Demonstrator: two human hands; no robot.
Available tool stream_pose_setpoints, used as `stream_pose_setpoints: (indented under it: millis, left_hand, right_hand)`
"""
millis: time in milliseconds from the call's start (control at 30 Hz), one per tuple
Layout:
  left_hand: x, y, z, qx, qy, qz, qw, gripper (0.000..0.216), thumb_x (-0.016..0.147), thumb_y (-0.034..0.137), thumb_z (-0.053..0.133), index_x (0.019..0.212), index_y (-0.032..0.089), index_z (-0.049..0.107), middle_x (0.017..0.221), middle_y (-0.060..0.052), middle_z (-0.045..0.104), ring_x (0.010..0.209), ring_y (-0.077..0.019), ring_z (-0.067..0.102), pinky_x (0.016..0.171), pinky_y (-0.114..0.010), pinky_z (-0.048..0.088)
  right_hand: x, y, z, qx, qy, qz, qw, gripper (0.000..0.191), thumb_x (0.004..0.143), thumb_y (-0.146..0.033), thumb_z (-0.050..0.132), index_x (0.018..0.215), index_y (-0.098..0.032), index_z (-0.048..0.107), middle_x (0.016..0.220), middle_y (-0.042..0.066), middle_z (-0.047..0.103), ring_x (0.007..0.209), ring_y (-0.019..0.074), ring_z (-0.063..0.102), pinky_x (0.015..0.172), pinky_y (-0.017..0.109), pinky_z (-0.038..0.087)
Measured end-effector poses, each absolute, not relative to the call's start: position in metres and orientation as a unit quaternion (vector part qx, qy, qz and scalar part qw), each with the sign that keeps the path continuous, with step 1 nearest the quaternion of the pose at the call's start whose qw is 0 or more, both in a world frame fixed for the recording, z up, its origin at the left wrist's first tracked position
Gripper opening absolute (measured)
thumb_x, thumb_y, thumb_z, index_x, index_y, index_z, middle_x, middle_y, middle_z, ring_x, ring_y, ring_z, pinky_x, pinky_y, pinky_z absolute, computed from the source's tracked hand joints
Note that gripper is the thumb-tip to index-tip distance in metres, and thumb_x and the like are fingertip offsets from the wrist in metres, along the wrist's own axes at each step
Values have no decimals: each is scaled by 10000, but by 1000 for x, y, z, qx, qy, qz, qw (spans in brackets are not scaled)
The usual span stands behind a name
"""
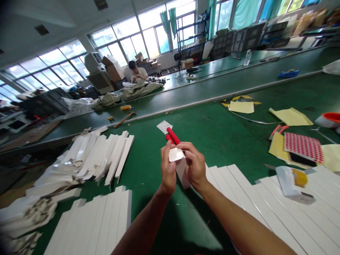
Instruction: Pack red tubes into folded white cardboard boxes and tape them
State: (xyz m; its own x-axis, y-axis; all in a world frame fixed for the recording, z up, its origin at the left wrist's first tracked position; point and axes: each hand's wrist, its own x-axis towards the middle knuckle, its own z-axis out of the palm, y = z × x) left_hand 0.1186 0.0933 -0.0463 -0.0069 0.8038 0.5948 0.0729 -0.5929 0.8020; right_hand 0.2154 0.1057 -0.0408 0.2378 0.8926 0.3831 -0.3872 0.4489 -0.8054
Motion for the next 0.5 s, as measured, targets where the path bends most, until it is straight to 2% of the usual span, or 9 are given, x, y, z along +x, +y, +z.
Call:
stream_pose_setpoints:
  millis: [100, 233, 400, 500]
  left_hand:
    - [108, 93, -51, 726, 322, 582, 174, 656, 960, 546, 313, 1478, 145, 342, 1279, -164, 461, 1176, -276, 509, 1000, -458, 467]
    - [94, 91, -42, 790, 342, 507, 33, 552, 972, 350, 428, 1474, 136, 340, 1226, -171, 515, 1115, -246, 541, 940, -418, 505]
    - [83, 90, -25, 815, 333, 473, -19, 507, 980, 290, 429, 1466, 163, 362, 1170, -148, 586, 1053, -212, 590, 878, -353, 542]
    - [81, 89, -15, 836, 328, 438, -29, 439, 970, 271, 442, 1398, 175, 466, 1098, -121, 633, 1000, -204, 612, 874, -353, 549]
  right_hand:
    - [221, 98, -60, -269, -454, 467, 709, 363, 852, -326, 447, 1098, -258, 705, 1124, 61, 698, 1079, 287, 630, 925, 428, 496]
    - [229, 90, -82, -323, -532, 433, 652, 482, 877, -376, 474, 1347, -315, 558, 1321, 42, 628, 1201, 321, 589, 1003, 502, 468]
    - [226, 86, -81, -371, -651, 292, 594, 659, 806, -334, 638, 1428, -298, 426, 1413, 102, 541, 1213, 342, 580, 969, 520, 503]
    - [220, 88, -80, -400, -661, 244, 586, 697, 771, -299, 676, 1408, -276, 395, 1336, 137, 589, 1140, 329, 628, 916, 497, 541]
